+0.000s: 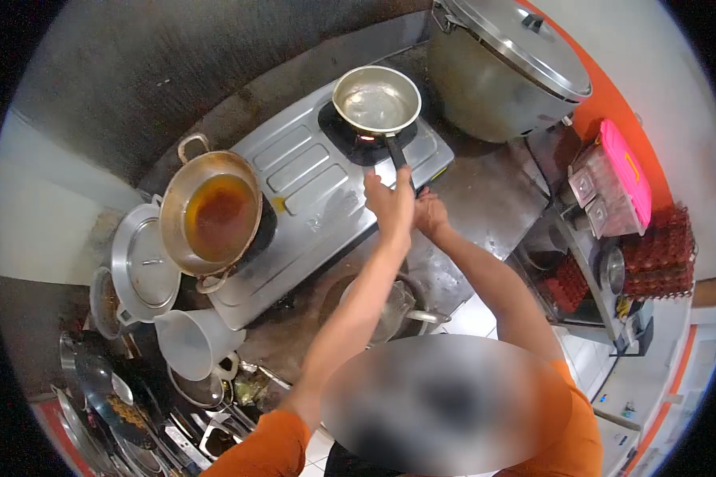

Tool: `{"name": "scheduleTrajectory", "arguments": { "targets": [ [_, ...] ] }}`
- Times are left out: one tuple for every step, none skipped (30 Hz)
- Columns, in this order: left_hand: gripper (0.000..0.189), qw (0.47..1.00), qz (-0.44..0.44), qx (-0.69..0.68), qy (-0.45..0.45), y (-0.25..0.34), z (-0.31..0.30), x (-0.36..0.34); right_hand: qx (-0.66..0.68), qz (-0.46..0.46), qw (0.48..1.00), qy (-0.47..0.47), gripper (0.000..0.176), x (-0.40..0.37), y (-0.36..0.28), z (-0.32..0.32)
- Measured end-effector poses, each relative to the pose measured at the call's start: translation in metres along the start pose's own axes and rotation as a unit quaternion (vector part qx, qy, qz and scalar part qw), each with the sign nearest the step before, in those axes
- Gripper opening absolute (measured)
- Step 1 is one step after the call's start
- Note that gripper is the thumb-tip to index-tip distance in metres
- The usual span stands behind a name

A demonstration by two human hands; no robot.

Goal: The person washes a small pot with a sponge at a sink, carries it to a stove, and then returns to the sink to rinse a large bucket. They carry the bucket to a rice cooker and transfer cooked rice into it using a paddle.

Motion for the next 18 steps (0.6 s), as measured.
{"name": "scheduleTrajectory", "arguments": {
  "targets": [
    [0.076, 0.999, 0.007, -0.027, -0.018, 0.009, -0.011, -0.022, 0.036, 0.01, 0.999, -0.016, 0.036, 0.0, 0.002, -0.005],
    [0.075, 0.998, 0.011, -0.054, -0.036, 0.015, -0.023, -0.045, 0.041, 0.014, 0.999, -0.015, 0.036, -0.002, 0.004, -0.024],
    [0.071, 0.994, 0.015, -0.085, -0.065, 0.029, -0.038, -0.069, 0.118, 0.033, 0.992, -0.043, 0.036, -0.005, 0.01, -0.054],
    [0.068, 0.988, 0.021, -0.118, -0.096, 0.044, -0.051, -0.092, 0.193, 0.052, 0.978, -0.067, 0.035, -0.007, 0.015, -0.074],
    [0.064, 0.984, 0.024, -0.145, -0.101, 0.054, -0.067, -0.118, 0.169, 0.092, 0.98, -0.059, 0.032, -0.022, 0.011, -0.08],
    [0.061, 0.978, 0.029, -0.175, -0.109, 0.062, -0.078, -0.141, 0.165, 0.099, 0.98, -0.057, 0.032, -0.037, 0.013, -0.107],
    [0.059, 0.973, 0.029, -0.187, -0.131, 0.065, -0.089, -0.162, 0.22, 0.125, 0.963, -0.099, 0.029, -0.058, 0.018, -0.136],
    [0.057, 0.968, 0.021, -0.196, -0.155, 0.065, -0.103, -0.188, 0.273, 0.153, 0.939, -0.145, 0.026, -0.094, 0.019, -0.163],
    [0.056, 0.963, 0.019, -0.203, -0.176, 0.066, -0.116, -0.215, 0.256, 0.177, 0.95, -0.034, 0.022, -0.145, 0.01, -0.17],
    [0.056, 0.957, 0.02, -0.206, -0.205, 0.06, -0.128, -0.238, 0.228, 0.202, 0.949, 0.084, 0.02, -0.197, 0.001, -0.18],
    [0.056, 0.956, 0.02, -0.183, -0.227, 0.042, -0.143, -0.26, 0.293, 0.213, 0.931, -0.047, 0.028, -0.243, -0.001, -0.203],
    [0.055, 0.953, 0.025, -0.161, -0.256, 0.029, -0.155, -0.282, 0.289, 0.259, 0.92, -0.062, 0.033, -0.306, -0.011, -0.217],
    [0.055, 0.949, -0.005, -0.157, -0.272, 0.019, -0.166, -0.303, 0.283, 0.265, 0.921, -0.039, 0.036, -0.364, -0.021, -0.242],
    [0.054, 0.944, -0.04, -0.143, -0.295, 0.01, -0.184, -0.331, 0.295, 0.286, 0.902, -0.132, 0.039, -0.42, -0.029, -0.274],
    [0.052, 0.939, -0.056, -0.13, -0.314, 0.008, -0.2, -0.36, 0.329, 0.314, 0.858, -0.238, 0.038, -0.464, -0.027, -0.338],
    [0.05, 0.932, -0.073, -0.113, -0.337, 0.004, -0.216, -0.393, 0.3, 0.359, 0.867, -0.171, 0.042, -0.533, -0.042, -0.35],
    [0.05, 0.925, -0.078, -0.09, -0.36, -0.003, -0.237, -0.425, 0.279, 0.412, 0.861, -0.106, 0.041, -0.602, -0.055, -0.367],
    [0.05, 0.917, -0.076, -0.075, -0.385, -0.008, -0.247, -0.456, 0.245, 0.457, 0.854, -0.034, 0.041, -0.661, -0.06, -0.385]
  ]
}}
Point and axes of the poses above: each hand's wrist, its own x-axis towards the middle knuckle, its own z-axis out of the palm, y = z × x, the point moved 2 cm from there along x, towards the middle knuckle, and after that the axes turned 13 degrees about y, right-handed, at the moved point
